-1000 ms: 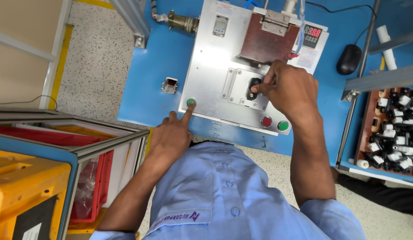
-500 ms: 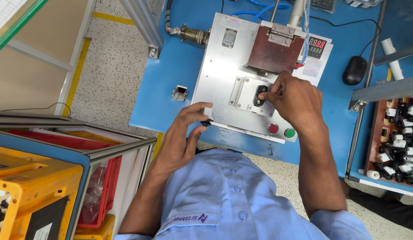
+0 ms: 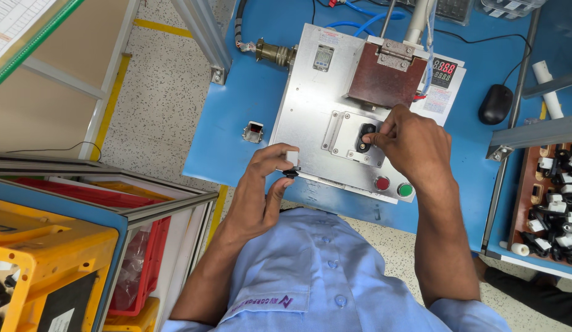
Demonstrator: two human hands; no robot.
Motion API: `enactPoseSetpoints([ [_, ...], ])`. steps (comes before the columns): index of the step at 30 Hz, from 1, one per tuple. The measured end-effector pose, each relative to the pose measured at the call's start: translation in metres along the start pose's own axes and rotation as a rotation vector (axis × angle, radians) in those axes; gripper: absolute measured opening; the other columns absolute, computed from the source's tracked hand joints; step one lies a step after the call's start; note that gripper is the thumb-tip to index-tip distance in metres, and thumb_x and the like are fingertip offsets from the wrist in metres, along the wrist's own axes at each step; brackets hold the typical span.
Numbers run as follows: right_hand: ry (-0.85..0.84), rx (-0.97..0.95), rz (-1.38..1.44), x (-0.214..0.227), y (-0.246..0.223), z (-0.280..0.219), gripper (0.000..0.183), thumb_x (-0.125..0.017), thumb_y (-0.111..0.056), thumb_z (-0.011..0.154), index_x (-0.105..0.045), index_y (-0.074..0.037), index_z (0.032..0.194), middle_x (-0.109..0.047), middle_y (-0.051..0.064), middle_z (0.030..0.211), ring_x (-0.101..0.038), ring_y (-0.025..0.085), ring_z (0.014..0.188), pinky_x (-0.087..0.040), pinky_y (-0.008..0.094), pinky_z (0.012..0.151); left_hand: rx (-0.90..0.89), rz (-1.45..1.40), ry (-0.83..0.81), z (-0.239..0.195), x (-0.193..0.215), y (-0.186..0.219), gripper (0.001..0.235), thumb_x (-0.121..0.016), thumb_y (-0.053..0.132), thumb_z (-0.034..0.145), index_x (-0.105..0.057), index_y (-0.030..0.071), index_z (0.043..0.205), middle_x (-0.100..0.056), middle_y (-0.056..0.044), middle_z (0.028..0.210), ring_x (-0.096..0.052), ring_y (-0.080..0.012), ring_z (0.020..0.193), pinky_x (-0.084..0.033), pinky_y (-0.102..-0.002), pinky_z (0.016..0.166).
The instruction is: The person repeatedly places small black and white plastic components into a testing machine, presses buttons to run a cycle, then removes the components and places them into a yellow bin. The process is repeated for multiple units.
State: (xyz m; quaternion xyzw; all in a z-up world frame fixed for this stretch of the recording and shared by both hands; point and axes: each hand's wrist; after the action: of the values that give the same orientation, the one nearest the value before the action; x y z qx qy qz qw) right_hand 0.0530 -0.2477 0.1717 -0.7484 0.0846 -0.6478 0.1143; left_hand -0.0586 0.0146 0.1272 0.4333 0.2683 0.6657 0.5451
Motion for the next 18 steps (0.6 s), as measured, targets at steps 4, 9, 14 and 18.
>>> enactPoseSetpoints([
  [4, 0.019, 0.021, 0.007, -0.002, 0.004, 0.001, 0.034, -0.087, -0.036, 0.081, -0.068, -0.008, 0.087, -0.076, 0.006, 0.079, -0.073, 0.027, 0.074, -0.051, 0.044, 0.064, 0.163, -0.665, 0.087, 0.002, 0.004, -0.002, 0.025, -0.056, 0.015, 0.111, -0.046, 0.007, 0.132, -0.059, -0.02, 0.139, -0.066, -0.0251, 0.113, -0.057, -0.038, 0.1],
  [9, 0.025, 0.016, -0.005, 0.001, 0.0, -0.003, 0.033, -0.084, -0.037, 0.084, -0.07, -0.008, 0.089, -0.076, 0.006, 0.08, -0.073, 0.027, 0.074, -0.052, 0.042, 0.066, 0.5, -1.53, 0.178, -0.002, 0.022, -0.011, 0.033, -0.049, 0.018, 0.103, -0.053, 0.002, 0.132, -0.06, -0.026, 0.137, -0.067, -0.0251, 0.106, -0.058, -0.038, 0.085],
  [14, 0.007, -0.013, -0.057, -0.003, 0.003, -0.004, 0.042, -0.085, -0.046, 0.083, -0.071, -0.008, 0.091, -0.075, 0.007, 0.081, -0.072, 0.028, 0.075, -0.053, 0.042, 0.068, 0.389, -1.685, 0.233, -0.022, 0.032, -0.022, 0.035, -0.046, 0.015, 0.11, -0.057, -0.004, 0.137, -0.061, -0.028, 0.137, -0.066, -0.0227, 0.102, -0.055, -0.033, 0.076],
  [18, -0.034, -0.083, -0.155, -0.011, 0.024, 0.008, 0.042, -0.085, -0.048, 0.086, -0.073, -0.008, 0.096, -0.077, 0.009, 0.082, -0.073, 0.029, 0.078, -0.054, 0.042, 0.071, 0.373, -1.602, 0.312, -0.036, 0.048, -0.027, 0.034, -0.046, 0.017, 0.11, -0.056, -0.002, 0.136, -0.061, -0.026, 0.136, -0.066, -0.024, 0.105, -0.056, -0.036, 0.081],
])
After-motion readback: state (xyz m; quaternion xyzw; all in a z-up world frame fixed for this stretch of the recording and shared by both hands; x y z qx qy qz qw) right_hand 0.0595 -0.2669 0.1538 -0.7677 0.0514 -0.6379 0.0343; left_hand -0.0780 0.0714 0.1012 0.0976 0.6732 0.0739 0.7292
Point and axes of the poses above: each hand's wrist, its own z-axis towards the middle knuckle, its own x-axis out of the back of the hand, y = z × x
